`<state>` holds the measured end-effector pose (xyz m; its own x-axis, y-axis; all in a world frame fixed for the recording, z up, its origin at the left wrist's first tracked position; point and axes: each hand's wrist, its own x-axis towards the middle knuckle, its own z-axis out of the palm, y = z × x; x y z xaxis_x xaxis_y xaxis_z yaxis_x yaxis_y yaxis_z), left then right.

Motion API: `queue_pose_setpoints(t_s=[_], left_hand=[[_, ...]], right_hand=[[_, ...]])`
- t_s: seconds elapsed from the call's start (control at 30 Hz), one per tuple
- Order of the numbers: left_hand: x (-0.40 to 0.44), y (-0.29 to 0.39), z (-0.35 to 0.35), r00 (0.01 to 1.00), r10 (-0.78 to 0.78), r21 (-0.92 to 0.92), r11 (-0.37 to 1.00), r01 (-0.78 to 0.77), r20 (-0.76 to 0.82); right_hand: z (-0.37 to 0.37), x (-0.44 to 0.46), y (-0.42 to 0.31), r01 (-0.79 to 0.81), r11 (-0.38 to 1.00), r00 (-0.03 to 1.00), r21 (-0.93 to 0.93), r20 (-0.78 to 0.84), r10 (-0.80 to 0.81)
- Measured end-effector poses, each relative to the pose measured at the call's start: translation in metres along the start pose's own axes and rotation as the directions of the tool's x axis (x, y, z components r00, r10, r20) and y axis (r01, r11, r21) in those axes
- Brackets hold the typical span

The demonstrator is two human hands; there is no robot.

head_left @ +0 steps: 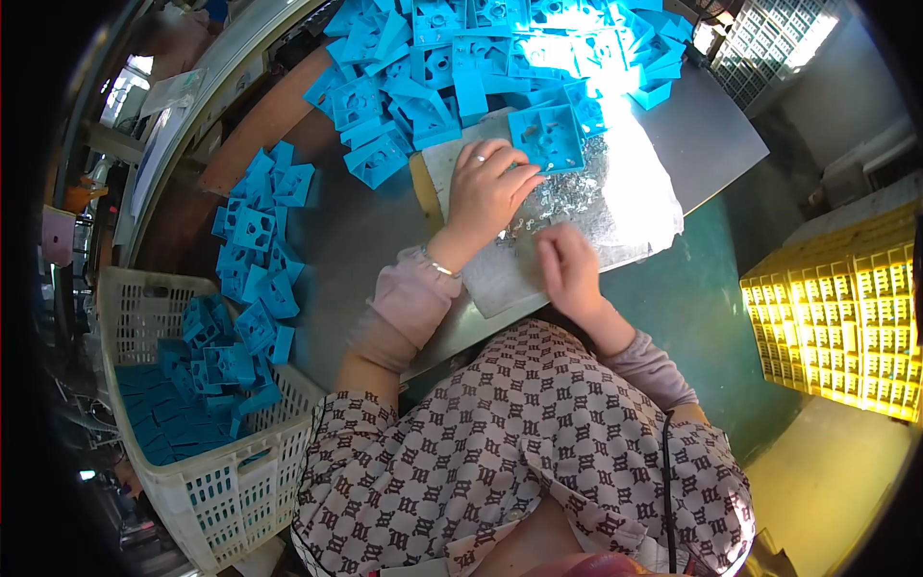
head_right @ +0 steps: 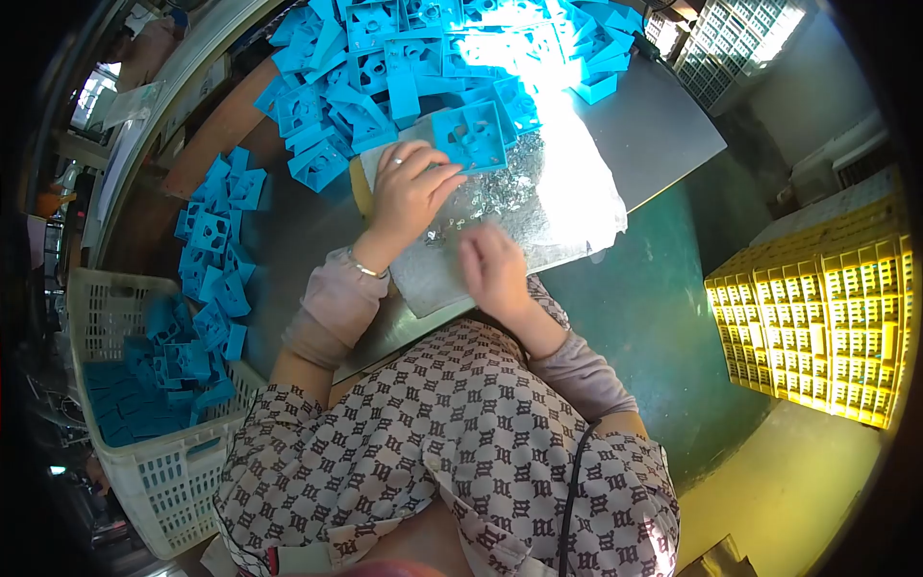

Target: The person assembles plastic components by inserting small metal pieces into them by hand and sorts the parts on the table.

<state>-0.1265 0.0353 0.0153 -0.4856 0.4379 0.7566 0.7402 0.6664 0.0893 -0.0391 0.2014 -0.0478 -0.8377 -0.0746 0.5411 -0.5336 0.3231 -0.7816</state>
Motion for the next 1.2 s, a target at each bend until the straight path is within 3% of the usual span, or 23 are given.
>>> queue_pose_setpoints(t_s=[0.03, 0.07, 0.1, 0.13, 0.27, 0.37, 0.8, 0.9, 1.1, 1.2], left_hand=[[-0.003, 0.006, -0.011, 1.0, -0.014, -0.007, 1.0, 0.014, -0.006], [-0.007, 0.01, -0.021, 1.0, -0.027, -0.013, 1.0, 0.027, -0.013], [-0.011, 0.013, -0.031, 1.0, -0.008, -0.026, 1.0, 0.008, -0.006], [-0.013, 0.017, -0.041, 1.0, 0.008, -0.036, 0.999, -0.008, 0.005], [-0.026, 0.026, -0.07, 0.997, 0.057, -0.057, 0.997, -0.055, 0.047], [-0.032, 0.03, -0.083, 0.995, 0.093, 0.014, 0.996, -0.094, 0.034], [-0.043, 0.046, -0.098, 0.995, 0.086, 0.216, 0.972, -0.094, 0.044], [-0.034, 0.043, -0.1, 0.996, 0.088, 0.29, 0.954, -0.077, -0.024], [-0.018, 0.038, -0.101, 0.992, 0.055, 0.257, 0.966, -0.023, -0.117], [-0.024, 0.031, -0.097, 0.986, 0.003, 0.21, 0.977, 0.032, -0.167]], right_hand=[[-0.007, 0.009, 0.0, -0.06, 0.998, 0.99, 0.003, -0.127, 0.06], [-0.016, 0.018, -0.004, -0.207, 0.974, 0.96, 0.093, -0.174, 0.221], [-0.019, 0.019, 0.021, -0.322, 0.893, 0.914, 0.315, -0.144, 0.38], [-0.028, 0.032, 0.02, -0.31, 0.813, 0.917, 0.493, -0.069, 0.392], [-0.038, 0.066, -0.005, -0.371, 0.483, 0.884, 0.793, 0.143, 0.444], [-0.039, 0.07, -0.002, -0.464, 0.445, 0.87, 0.766, 0.297, 0.394], [-0.009, 0.081, -0.058, -0.287, 0.671, 0.953, 0.684, 0.133, 0.273], [-0.005, 0.093, -0.067, -0.251, 0.687, 0.962, 0.682, 0.097, 0.256], [-0.007, 0.119, -0.077, -0.201, 0.735, 0.979, 0.647, 0.106, 0.175], [-0.011, 0.124, -0.069, -0.295, 0.579, 0.955, 0.76, 0.258, 0.148]])
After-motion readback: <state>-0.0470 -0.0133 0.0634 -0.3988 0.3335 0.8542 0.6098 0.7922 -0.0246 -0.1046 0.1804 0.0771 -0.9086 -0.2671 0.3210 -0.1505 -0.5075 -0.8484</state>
